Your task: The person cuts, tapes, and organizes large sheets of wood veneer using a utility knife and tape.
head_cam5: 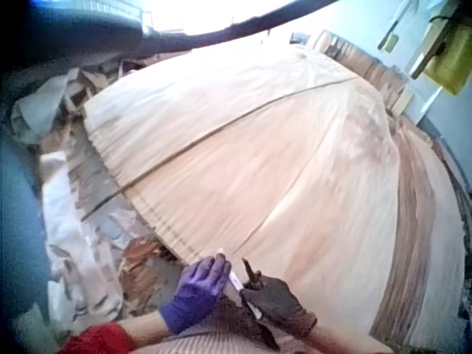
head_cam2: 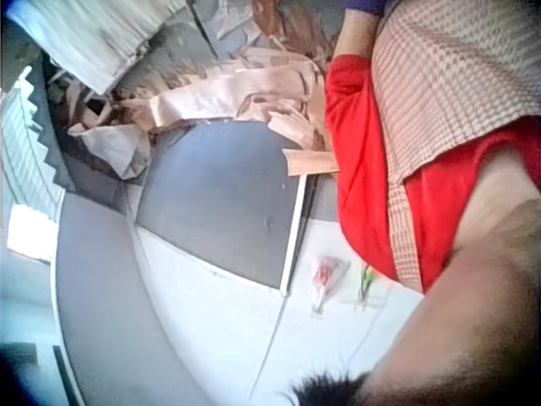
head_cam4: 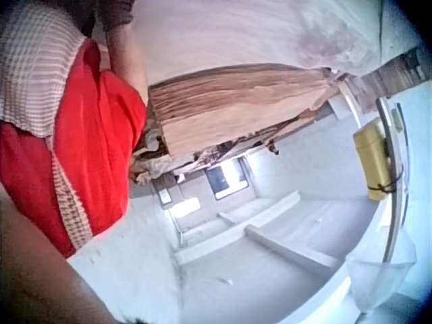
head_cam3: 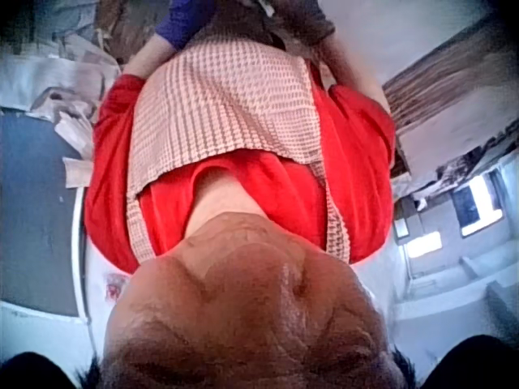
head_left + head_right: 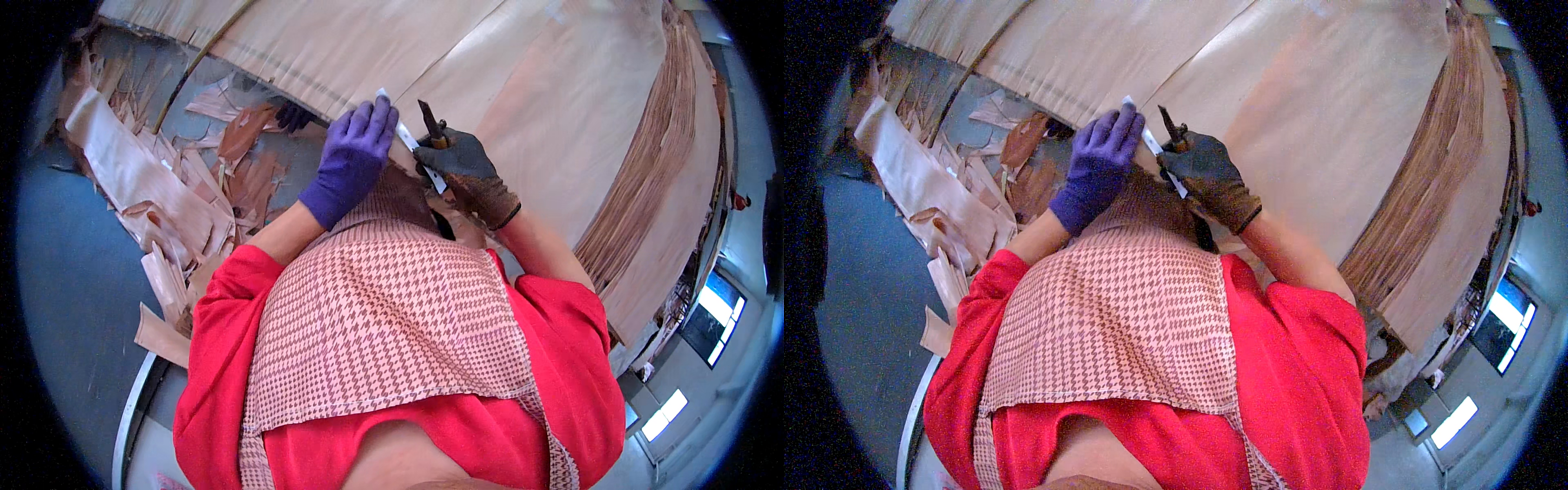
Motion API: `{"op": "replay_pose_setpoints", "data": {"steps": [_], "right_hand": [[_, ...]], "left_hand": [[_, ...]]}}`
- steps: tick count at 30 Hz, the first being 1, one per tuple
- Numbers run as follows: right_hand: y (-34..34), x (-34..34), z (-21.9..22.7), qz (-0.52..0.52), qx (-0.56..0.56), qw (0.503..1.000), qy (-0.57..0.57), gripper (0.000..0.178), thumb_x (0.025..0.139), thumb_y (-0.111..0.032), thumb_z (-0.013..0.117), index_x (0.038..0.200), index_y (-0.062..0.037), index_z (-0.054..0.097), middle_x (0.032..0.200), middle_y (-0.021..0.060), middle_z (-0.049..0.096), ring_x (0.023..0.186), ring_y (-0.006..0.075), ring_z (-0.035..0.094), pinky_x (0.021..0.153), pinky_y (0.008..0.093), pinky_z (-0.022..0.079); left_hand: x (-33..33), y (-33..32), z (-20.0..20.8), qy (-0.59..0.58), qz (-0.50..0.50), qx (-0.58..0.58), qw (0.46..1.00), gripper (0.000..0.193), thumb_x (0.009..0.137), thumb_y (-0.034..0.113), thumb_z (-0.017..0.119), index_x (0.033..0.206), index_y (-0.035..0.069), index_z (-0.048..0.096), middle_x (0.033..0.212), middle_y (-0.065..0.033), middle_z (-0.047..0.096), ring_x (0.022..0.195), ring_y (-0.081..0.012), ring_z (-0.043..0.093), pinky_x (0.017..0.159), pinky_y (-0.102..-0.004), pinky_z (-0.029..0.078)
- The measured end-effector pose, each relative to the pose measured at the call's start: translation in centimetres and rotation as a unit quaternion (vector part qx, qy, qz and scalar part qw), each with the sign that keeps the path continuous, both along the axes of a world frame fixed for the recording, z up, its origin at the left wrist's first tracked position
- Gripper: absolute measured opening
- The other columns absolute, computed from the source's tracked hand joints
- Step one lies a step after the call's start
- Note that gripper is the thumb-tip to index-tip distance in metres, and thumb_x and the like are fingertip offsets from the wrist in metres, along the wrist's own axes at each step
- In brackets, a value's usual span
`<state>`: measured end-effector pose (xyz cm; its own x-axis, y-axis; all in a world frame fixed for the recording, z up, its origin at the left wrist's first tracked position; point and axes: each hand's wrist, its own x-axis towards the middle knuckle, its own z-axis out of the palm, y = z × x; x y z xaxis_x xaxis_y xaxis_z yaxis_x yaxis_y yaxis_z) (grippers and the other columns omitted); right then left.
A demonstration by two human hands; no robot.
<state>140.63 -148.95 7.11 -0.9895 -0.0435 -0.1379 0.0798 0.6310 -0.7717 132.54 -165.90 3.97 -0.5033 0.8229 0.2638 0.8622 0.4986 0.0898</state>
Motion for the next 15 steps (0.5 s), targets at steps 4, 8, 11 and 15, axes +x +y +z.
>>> {"op": "replay_pose_setpoints", "data": {"steps": [4,8,11,15], "right_hand": [[0.9,-1.5,1.9,-0.154,-0.191,0.942,-0.230,0.019,0.079,-0.015,0.059,0.084,0.0031,0.059,0.062,0.0038,0.056,0.051,0.0087,0.052,0.047,0.0230,0.043],[3.4,-1.8,2.1,-0.021,-0.082,0.986,-0.141,0.016,0.077,-0.016,0.057,0.074,0.0001,0.059,0.060,0.0132,0.057,0.049,0.0158,0.058,0.045,0.0280,0.046],[6.1,-1.9,3.0,-0.187,-0.199,0.927,-0.257,0.018,0.079,-0.017,0.060,0.079,0.0003,0.058,0.061,0.0045,0.055,0.049,0.0107,0.053,0.042,0.0234,0.041],[9.1,-3.4,3.7,-0.285,-0.325,0.893,-0.127,0.017,0.079,-0.017,0.061,0.082,-0.0012,0.054,0.064,0.0054,0.056,0.052,0.0132,0.056,0.045,0.0237,0.043]], "left_hand": [[0.0,-0.1,0.1,-0.003,-0.008,-0.028,1.000,0.046,0.075,0.015,0.046,0.120,0.004,0.045,0.125,-0.0120,0.043,0.107,-0.0247,0.047,0.086,-0.0386,0.039],[0.0,-0.1,0.4,-0.012,-0.018,-0.036,0.999,0.046,0.075,0.013,0.045,0.120,0.003,0.044,0.127,-0.0150,0.041,0.108,-0.0256,0.046,0.088,-0.0400,0.038],[-0.8,0.3,1.8,-0.021,-0.044,-0.048,0.998,0.040,0.073,0.014,0.048,0.111,0.004,0.050,0.117,-0.0140,0.048,0.102,-0.0258,0.049,0.088,-0.0403,0.038],[-4.7,3.3,4.2,-0.099,-0.118,-0.030,0.988,0.035,0.069,0.016,0.055,0.103,0.006,0.053,0.108,-0.0124,0.053,0.094,-0.0272,0.052,0.085,-0.0407,0.040]]}}
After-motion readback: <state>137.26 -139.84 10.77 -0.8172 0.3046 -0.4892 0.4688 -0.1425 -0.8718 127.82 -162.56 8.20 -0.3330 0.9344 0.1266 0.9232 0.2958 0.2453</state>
